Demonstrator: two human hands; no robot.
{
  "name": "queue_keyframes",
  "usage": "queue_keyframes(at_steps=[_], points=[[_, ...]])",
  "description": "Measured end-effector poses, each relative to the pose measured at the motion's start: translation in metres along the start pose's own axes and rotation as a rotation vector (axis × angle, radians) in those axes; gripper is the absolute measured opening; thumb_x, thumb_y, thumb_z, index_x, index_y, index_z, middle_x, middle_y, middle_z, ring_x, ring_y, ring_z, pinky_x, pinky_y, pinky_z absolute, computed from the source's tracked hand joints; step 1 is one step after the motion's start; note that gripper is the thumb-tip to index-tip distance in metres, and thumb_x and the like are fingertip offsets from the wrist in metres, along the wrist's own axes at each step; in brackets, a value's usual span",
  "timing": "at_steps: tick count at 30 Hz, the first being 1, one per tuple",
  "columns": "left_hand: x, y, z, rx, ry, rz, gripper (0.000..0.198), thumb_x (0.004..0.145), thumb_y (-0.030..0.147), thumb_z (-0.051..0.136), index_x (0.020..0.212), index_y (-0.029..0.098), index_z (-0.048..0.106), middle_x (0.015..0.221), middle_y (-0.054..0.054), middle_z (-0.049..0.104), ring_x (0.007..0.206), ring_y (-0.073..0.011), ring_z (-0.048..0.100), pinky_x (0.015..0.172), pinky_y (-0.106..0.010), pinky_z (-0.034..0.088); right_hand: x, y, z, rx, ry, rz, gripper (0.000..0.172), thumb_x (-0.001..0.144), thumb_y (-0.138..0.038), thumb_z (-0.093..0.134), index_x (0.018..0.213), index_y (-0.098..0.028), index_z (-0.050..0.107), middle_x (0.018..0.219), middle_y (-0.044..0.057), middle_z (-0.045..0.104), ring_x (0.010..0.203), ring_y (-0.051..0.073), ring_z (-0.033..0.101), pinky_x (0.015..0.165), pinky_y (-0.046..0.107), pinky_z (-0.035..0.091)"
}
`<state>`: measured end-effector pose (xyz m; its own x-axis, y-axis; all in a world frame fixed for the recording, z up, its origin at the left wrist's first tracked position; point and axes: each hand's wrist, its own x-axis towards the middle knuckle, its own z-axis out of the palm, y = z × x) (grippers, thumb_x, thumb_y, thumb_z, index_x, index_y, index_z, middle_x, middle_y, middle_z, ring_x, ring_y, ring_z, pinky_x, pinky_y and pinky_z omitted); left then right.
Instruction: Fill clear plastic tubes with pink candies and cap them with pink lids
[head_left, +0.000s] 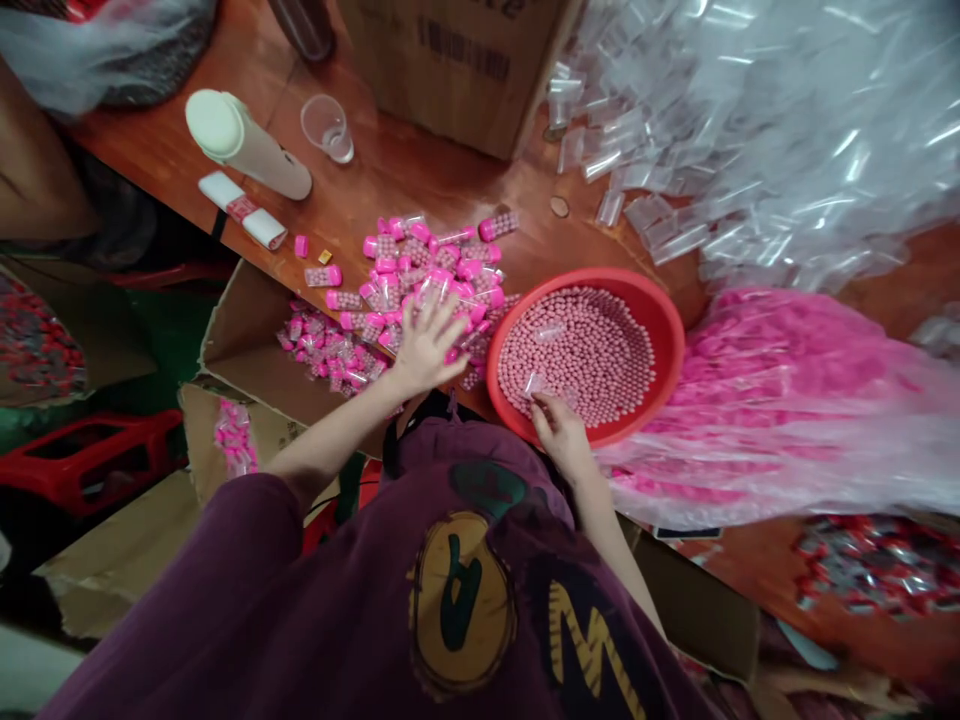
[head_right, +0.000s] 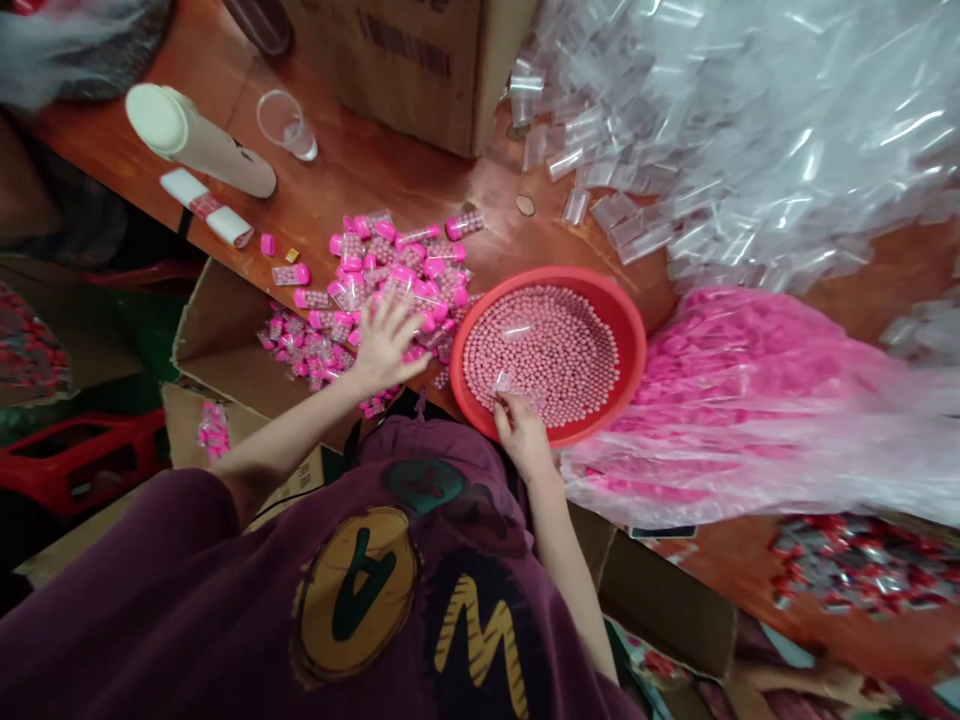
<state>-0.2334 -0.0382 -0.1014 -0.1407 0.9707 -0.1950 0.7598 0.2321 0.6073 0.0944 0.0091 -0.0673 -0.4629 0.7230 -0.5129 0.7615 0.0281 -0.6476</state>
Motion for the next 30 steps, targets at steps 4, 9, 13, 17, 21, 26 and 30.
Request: queue_keyframes(at_steps=[4, 9, 13, 17, 21, 26, 30], points=[[-0.003, 0.006, 0.029, 0.101, -0.242, 0.118, 0.065, 0.101, 0.037, 0.069, 0.164, 0.03, 0.057, 0.183, -0.013, 0.035, 0.175, -0.044, 0.017, 0.136, -0.078, -0.009, -0.001, 0.01, 0.001, 0.031, 0.041, -0.029, 0.04, 0.105, -0.043, 0.051, 0.125, -0.017, 0.073, 0.13, 0.021, 0.08, 0.121, 0.034, 0.076, 0.112, 0.059, 0.06], [0.031, -0.012, 0.022, 0.195, -0.188, 0.079, 0.071, 0.095, 0.035, 0.076, 0.164, 0.029, 0.057, 0.186, -0.013, 0.026, 0.177, -0.0418, 0.008, 0.134, -0.076, -0.017, -0.008, 0.031, 0.005, 0.006, 0.105, -0.058, 0.036, 0.104, -0.038, 0.051, 0.125, -0.019, 0.074, 0.128, 0.019, 0.08, 0.119, 0.033, 0.076, 0.112, 0.057, 0.06], [0.053, -0.004, 0.014, 0.234, -0.15, 0.021, 0.07, 0.092, 0.034, 0.08, 0.159, 0.029, 0.061, 0.187, -0.012, 0.024, 0.177, -0.0413, 0.005, 0.135, -0.076, -0.016, -0.005, 0.041, 0.011, -0.032, 0.115, -0.075, 0.038, 0.106, -0.034, 0.048, 0.127, -0.015, 0.073, 0.126, 0.021, 0.077, 0.12, 0.034, 0.073, 0.112, 0.054, 0.06], [0.068, 0.001, 0.014, 0.221, -0.124, -0.014, 0.074, 0.09, 0.037, 0.081, 0.16, 0.028, 0.06, 0.188, -0.011, 0.023, 0.177, -0.0404, 0.002, 0.135, -0.074, -0.019, 0.006, 0.044, 0.016, -0.121, 0.066, -0.079, 0.041, 0.107, -0.033, 0.047, 0.132, -0.012, 0.072, 0.132, 0.023, 0.072, 0.123, 0.036, 0.07, 0.112, 0.052, 0.059], [0.072, -0.001, 0.015, 0.296, -0.099, -0.048, 0.086, 0.092, 0.05, 0.08, 0.169, 0.026, 0.049, 0.189, -0.011, 0.015, 0.177, -0.0411, -0.003, 0.132, -0.075, -0.024, 0.012, 0.046, 0.021, -0.174, 0.038, -0.085, 0.042, 0.108, -0.033, 0.048, 0.136, -0.012, 0.071, 0.132, 0.022, 0.069, 0.118, 0.036, 0.07, 0.108, 0.052, 0.06], [0.08, -0.002, -0.003, 0.282, -0.175, -0.12, 0.112, 0.082, 0.075, 0.082, 0.172, 0.021, 0.043, 0.189, -0.018, 0.014, 0.176, -0.0464, -0.001, 0.131, -0.081, -0.016, 0.016, 0.046, 0.025, -0.136, 0.053, -0.106, 0.04, 0.106, -0.029, 0.051, 0.136, -0.011, 0.071, 0.137, 0.023, 0.067, 0.126, 0.037, 0.068, 0.117, 0.054, 0.057], [0.097, 0.002, -0.026, 0.219, -0.158, -0.144, 0.12, 0.072, 0.069, 0.092, 0.168, 0.014, 0.046, 0.186, -0.023, 0.022, 0.175, -0.0489, 0.005, 0.132, -0.081, -0.012, 0.016, 0.046, 0.021, -0.08, 0.067, -0.156, 0.039, 0.106, -0.021, 0.049, 0.133, -0.006, 0.071, 0.141, 0.025, 0.068, 0.138, 0.035, 0.064, 0.127, 0.049, 0.049]])
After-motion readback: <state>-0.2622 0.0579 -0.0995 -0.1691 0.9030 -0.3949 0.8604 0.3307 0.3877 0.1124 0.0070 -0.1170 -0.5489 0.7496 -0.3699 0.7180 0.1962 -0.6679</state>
